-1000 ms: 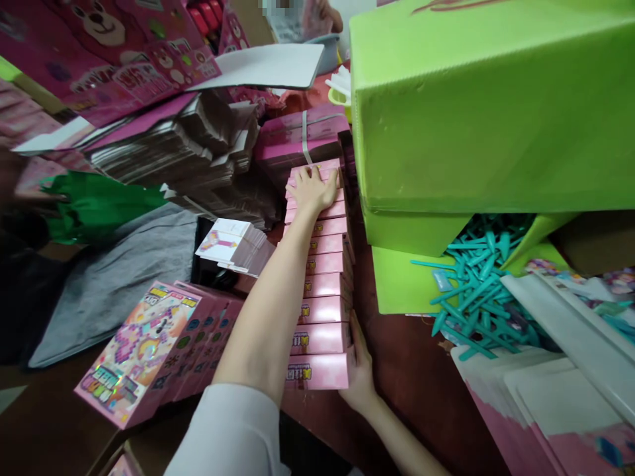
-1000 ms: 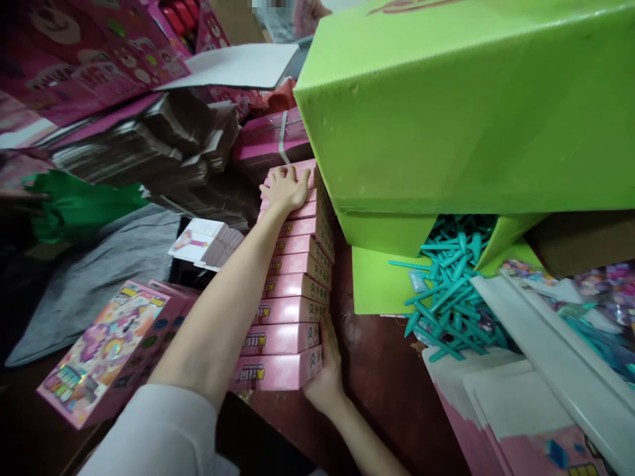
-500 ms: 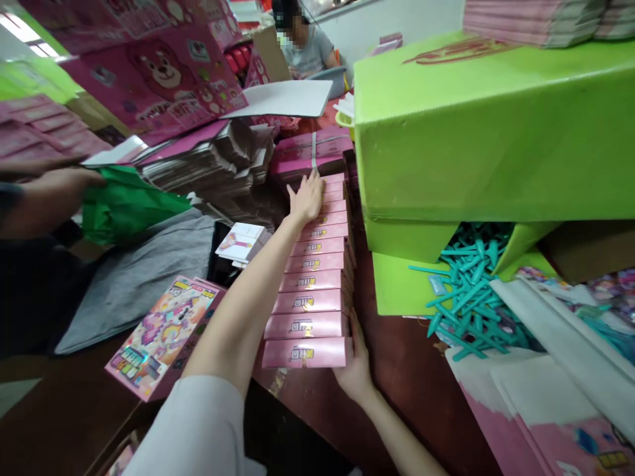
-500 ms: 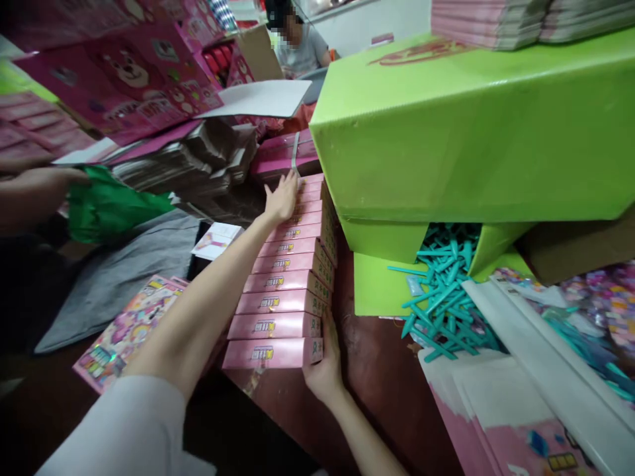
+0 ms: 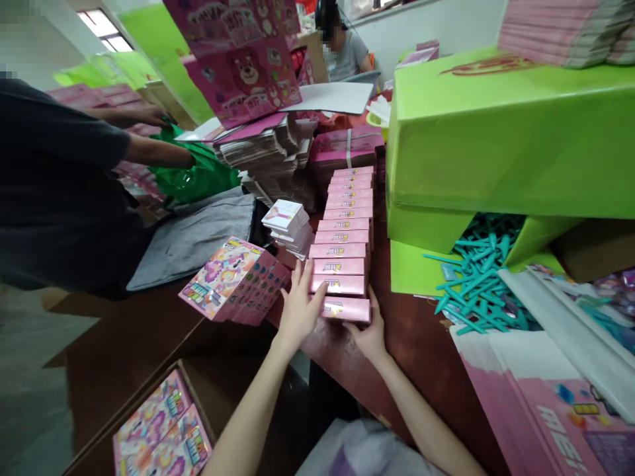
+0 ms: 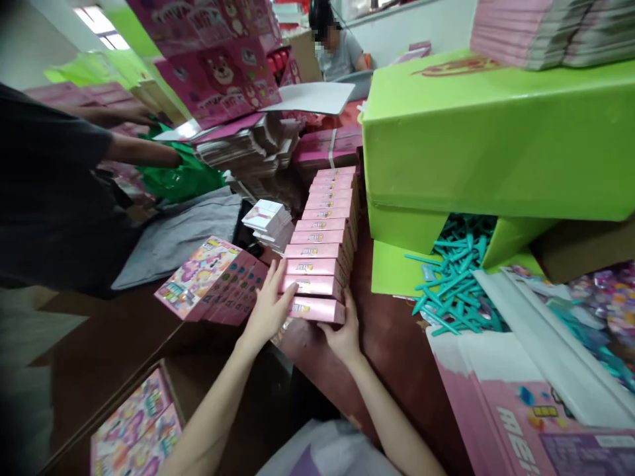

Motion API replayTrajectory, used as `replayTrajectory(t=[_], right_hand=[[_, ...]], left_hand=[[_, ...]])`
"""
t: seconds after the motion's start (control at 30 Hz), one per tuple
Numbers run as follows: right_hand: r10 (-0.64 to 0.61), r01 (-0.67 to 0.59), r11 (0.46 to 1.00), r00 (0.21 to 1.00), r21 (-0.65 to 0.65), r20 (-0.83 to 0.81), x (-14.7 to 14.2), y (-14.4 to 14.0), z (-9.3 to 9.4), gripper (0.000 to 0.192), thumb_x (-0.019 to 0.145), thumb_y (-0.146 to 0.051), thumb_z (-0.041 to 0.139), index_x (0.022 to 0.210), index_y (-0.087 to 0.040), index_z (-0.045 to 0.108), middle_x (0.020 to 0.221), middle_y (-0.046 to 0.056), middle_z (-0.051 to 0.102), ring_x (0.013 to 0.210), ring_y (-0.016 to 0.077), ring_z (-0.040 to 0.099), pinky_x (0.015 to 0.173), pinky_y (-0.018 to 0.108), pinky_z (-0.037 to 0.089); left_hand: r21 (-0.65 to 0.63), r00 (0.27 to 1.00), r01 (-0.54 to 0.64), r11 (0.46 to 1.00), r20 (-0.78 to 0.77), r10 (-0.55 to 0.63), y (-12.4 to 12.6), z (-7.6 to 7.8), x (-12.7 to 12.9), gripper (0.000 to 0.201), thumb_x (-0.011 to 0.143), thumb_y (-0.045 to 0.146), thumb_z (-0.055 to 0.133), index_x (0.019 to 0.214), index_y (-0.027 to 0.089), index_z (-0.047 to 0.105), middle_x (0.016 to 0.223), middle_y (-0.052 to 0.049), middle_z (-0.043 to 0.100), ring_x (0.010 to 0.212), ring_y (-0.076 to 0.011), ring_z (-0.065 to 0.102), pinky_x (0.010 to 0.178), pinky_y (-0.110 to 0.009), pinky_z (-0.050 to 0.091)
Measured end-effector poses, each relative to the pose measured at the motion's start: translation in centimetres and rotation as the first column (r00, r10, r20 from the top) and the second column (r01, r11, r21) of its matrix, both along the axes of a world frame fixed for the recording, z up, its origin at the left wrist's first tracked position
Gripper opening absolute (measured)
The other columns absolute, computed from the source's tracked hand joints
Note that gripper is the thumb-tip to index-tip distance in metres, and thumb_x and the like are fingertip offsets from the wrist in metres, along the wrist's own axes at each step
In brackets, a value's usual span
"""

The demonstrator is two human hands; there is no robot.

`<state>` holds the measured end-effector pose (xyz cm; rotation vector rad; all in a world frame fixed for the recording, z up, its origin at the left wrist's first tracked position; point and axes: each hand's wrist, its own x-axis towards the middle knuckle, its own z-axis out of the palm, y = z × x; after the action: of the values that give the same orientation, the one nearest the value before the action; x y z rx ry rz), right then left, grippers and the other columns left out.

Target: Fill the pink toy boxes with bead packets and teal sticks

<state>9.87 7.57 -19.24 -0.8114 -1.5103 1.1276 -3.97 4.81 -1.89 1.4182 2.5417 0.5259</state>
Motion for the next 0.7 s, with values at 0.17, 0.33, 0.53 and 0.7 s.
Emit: replayTrajectory(t=[0.17,0.33,0.53,0.7], right_hand=[[-0.033,0.044,0.986,0.997,0.161,-0.074,2.6,2.6,7.1,0.079,0.087,-0.068,0.026,0.149,-0.019,0.021,0.153,0.011,0.025,0.141,0.0293,0.024,0.113,0.053,0.024],[0.152,-0.269,0.935,0.893,0.232,0.423,1.6,9.3,14.6,0.042,0.090,-0.051,0.045,0.124,-0.033,0.060,0.148,-0.001,0.037,0.144,0.0294,0.016,0.114,0.061,0.001],[0.223,-0.442,0.881,0.703,0.168,0.676,-1.4,11.7,14.1,0.030,0.089,-0.040,0.054,0.117,-0.038,0.063,0.150,-0.003,0.031,0.144,0.0331,0.008,0.103,0.072,-0.010],[0.140,-0.361,0.911,0.727,0.201,0.673,-1.7,11.3,14.1,0.027,0.086,-0.033,0.059,0.111,-0.038,0.067,0.147,-0.002,0.038,0.142,0.0337,0.017,0.104,0.073,-0.005]], left_hand=[[0.108,0.997,-0.064,0.992,0.043,0.060,-1.2,-1.6,1.4,0.055,0.090,0.038,0.039,0.144,0.033,0.034,0.157,0.000,0.016,0.145,-0.0331,0.010,0.109,-0.068,0.005],[0.144,0.979,-0.112,0.983,0.187,0.084,-2.0,-1.5,1.7,0.064,0.087,0.033,0.042,0.147,0.037,0.021,0.159,0.001,0.001,0.144,-0.0350,0.007,0.105,-0.072,0.009],[0.167,0.987,-0.119,0.979,0.122,0.100,-1.2,-1.8,1.8,0.069,0.087,0.032,0.041,0.149,0.037,0.012,0.158,0.001,-0.002,0.145,-0.0351,0.002,0.103,-0.073,0.004],[0.202,0.990,-0.115,0.973,0.102,0.096,-1.2,-1.8,2.0,0.067,0.087,0.033,0.039,0.149,0.037,0.013,0.158,0.002,0.003,0.145,-0.0346,0.004,0.105,-0.071,0.007]])
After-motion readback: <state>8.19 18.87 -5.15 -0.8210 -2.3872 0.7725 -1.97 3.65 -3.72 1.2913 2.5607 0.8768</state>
